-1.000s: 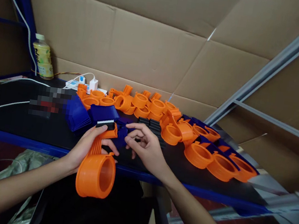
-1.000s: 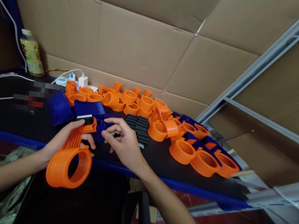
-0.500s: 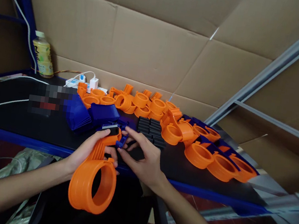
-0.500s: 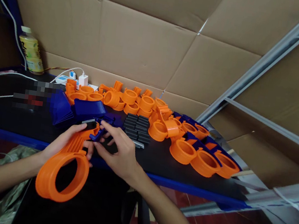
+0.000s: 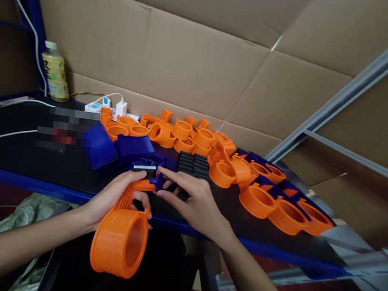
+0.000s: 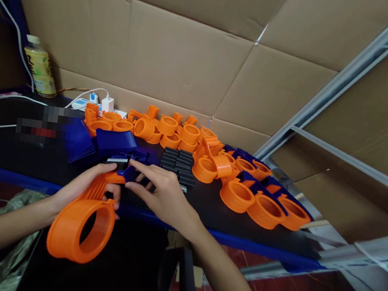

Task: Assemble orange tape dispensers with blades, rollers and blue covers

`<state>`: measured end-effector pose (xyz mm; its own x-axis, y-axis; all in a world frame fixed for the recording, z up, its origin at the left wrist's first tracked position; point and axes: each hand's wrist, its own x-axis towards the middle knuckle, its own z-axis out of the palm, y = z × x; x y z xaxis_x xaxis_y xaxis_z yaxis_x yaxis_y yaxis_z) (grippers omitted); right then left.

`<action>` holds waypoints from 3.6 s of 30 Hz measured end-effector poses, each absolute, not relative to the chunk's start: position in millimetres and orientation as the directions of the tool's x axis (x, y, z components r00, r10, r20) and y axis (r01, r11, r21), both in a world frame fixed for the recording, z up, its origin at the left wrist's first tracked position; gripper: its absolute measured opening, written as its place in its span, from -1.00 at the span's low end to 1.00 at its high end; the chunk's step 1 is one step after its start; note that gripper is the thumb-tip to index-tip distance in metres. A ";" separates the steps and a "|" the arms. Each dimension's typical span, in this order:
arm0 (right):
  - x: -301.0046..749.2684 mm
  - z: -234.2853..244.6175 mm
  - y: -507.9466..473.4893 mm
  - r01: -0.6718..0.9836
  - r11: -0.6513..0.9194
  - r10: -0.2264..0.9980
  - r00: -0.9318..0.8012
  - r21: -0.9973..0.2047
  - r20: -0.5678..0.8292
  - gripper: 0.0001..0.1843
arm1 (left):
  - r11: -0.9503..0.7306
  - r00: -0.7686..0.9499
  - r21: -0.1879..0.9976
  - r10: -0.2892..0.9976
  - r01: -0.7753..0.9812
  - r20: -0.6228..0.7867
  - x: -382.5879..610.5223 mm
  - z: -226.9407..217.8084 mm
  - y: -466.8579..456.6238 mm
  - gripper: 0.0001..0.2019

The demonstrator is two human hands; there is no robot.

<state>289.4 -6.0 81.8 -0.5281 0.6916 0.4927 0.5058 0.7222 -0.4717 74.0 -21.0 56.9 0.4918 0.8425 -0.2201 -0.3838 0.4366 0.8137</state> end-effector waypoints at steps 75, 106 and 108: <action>287.9 105.1 -73.8 0.453 0.845 0.521 -0.585 -0.283 0.622 -0.59 | 0.073 0.435 0.824 0.873 -0.562 0.220 58.9 43.1 -23.1 -0.47; 224.5 130.6 132.0 0.539 0.829 0.554 -0.754 -0.151 0.352 -0.57 | 0.394 0.633 0.643 0.752 -0.656 0.184 62.5 28.7 -9.1 -0.33; 208.9 122.7 149.1 0.509 0.846 0.532 -0.782 -0.160 0.324 -0.57 | 0.387 0.601 0.630 0.782 -0.673 0.163 62.6 30.2 -10.2 -0.44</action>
<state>208.9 149.1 122.7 -0.7821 0.5322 0.3243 0.5090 0.8457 -0.1602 62.6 -10.2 30.2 0.6014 0.7823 0.1626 -0.6734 0.3868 0.6300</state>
